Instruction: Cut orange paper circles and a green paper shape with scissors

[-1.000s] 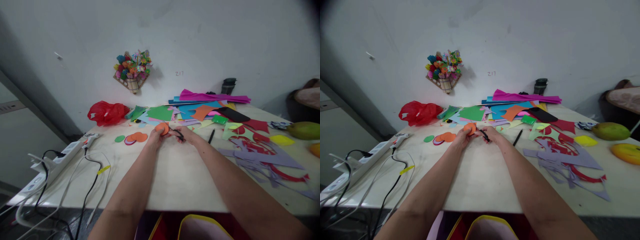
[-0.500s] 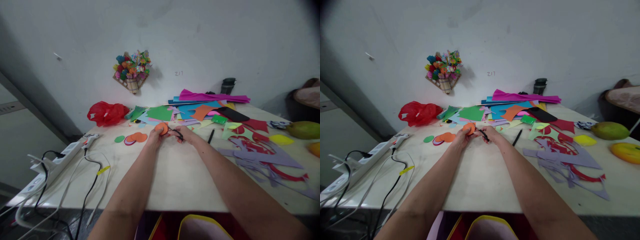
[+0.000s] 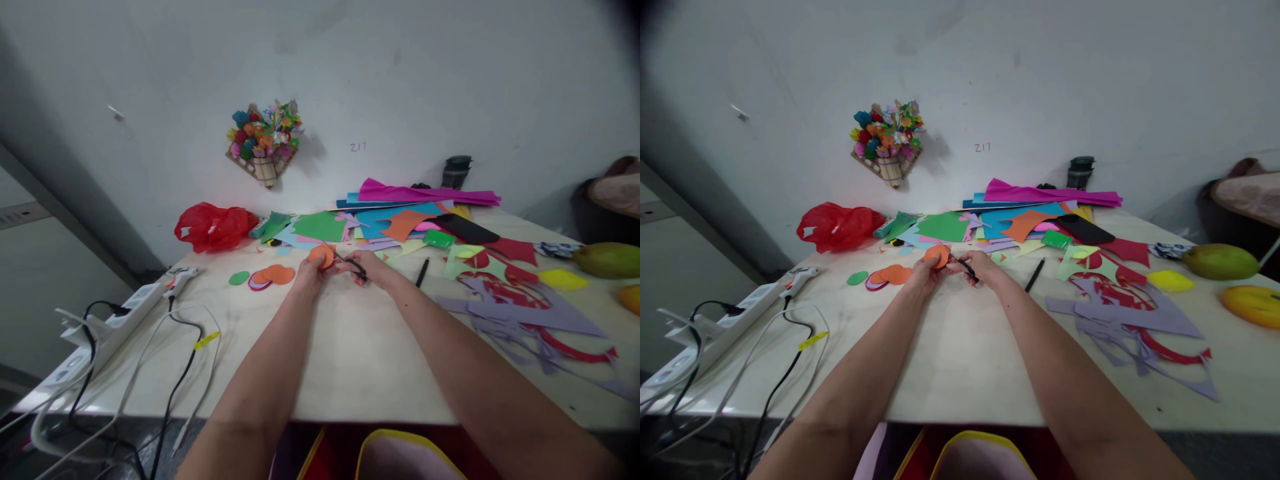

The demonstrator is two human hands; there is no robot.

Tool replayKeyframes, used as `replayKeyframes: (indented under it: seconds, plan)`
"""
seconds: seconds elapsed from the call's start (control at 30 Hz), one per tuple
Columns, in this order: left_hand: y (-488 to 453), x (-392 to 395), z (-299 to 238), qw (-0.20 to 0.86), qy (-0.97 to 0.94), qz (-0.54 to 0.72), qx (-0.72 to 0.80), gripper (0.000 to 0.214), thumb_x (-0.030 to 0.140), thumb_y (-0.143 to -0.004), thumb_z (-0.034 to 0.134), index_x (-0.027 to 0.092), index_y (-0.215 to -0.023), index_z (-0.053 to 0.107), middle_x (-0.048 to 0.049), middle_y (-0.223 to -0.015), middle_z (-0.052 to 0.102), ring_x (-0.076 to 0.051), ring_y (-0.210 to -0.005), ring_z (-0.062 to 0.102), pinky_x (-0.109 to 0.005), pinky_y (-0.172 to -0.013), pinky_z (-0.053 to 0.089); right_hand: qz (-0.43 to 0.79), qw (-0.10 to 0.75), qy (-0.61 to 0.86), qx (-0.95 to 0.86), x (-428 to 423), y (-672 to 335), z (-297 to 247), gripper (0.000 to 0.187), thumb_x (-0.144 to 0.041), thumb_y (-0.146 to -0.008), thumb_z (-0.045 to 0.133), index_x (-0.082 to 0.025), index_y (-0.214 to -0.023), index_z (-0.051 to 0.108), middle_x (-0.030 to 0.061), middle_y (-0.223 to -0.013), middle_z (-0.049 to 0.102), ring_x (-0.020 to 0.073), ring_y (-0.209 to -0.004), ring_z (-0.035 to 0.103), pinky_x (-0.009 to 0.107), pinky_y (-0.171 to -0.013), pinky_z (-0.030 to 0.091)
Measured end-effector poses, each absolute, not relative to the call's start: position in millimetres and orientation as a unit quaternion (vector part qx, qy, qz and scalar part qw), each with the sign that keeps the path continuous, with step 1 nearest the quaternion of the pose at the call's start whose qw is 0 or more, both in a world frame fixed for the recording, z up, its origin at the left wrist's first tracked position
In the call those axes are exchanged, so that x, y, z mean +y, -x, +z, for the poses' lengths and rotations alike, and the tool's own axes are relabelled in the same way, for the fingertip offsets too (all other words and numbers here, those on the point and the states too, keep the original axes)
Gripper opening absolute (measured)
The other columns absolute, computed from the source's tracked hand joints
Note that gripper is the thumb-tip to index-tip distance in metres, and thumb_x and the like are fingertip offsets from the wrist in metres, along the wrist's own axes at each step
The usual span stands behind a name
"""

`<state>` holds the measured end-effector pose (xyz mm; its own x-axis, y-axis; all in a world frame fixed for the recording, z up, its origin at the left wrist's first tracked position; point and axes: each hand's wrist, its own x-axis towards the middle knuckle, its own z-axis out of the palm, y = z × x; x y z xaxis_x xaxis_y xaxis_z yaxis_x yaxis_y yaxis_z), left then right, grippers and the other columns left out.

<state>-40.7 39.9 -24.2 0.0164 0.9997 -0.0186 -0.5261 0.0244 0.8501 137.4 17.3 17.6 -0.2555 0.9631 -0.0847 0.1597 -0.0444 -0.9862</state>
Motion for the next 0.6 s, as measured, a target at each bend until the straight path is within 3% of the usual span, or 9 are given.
replayKeyframes:
  seconds: [0.27, 0.5, 0.6]
  plan:
    - [35, 51, -28, 0.616, -0.278, 0.631, 0.381, 0.016, 0.015, -0.088, 0.073, 0.011, -0.103, 0.070, -0.0108, -0.090, 0.077, -0.025, -0.085, 0.079, -0.045, -0.091, 0.067, 0.541, 0.369, 0.483, -0.581, 19, -138, 13, 0.031, -0.033, -0.082, 0.086, -0.019, -0.086, 0.059, -0.0077, -0.042, 0.053, 0.0087, -0.033, 0.044, 0.018, -0.034, 0.030]
    - [36, 55, -32, 0.601, -0.266, 0.661, 0.361, 0.021, 0.014, -0.083, 0.080, 0.011, -0.100, 0.069, -0.0105, -0.087, 0.076, -0.025, -0.080, 0.078, -0.045, -0.090, 0.067, 0.540, 0.346, 0.485, -0.595, 19, -138, 12, 0.031, -0.039, -0.082, 0.086, -0.019, -0.085, 0.062, -0.0071, -0.044, 0.053, 0.0080, -0.033, 0.043, 0.018, -0.035, 0.031]
    - [36, 56, -32, 0.606, -0.272, 0.657, 0.356, 0.027, 0.017, -0.084, 0.080, 0.012, -0.108, 0.068, -0.0086, -0.087, 0.076, -0.023, -0.077, 0.077, -0.042, -0.087, 0.069, 0.535, 0.346, 0.491, -0.594, 19, -138, 13, 0.032, -0.040, -0.081, 0.086, -0.019, -0.085, 0.062, -0.0070, -0.044, 0.054, 0.0082, -0.034, 0.043, 0.018, -0.035, 0.031]
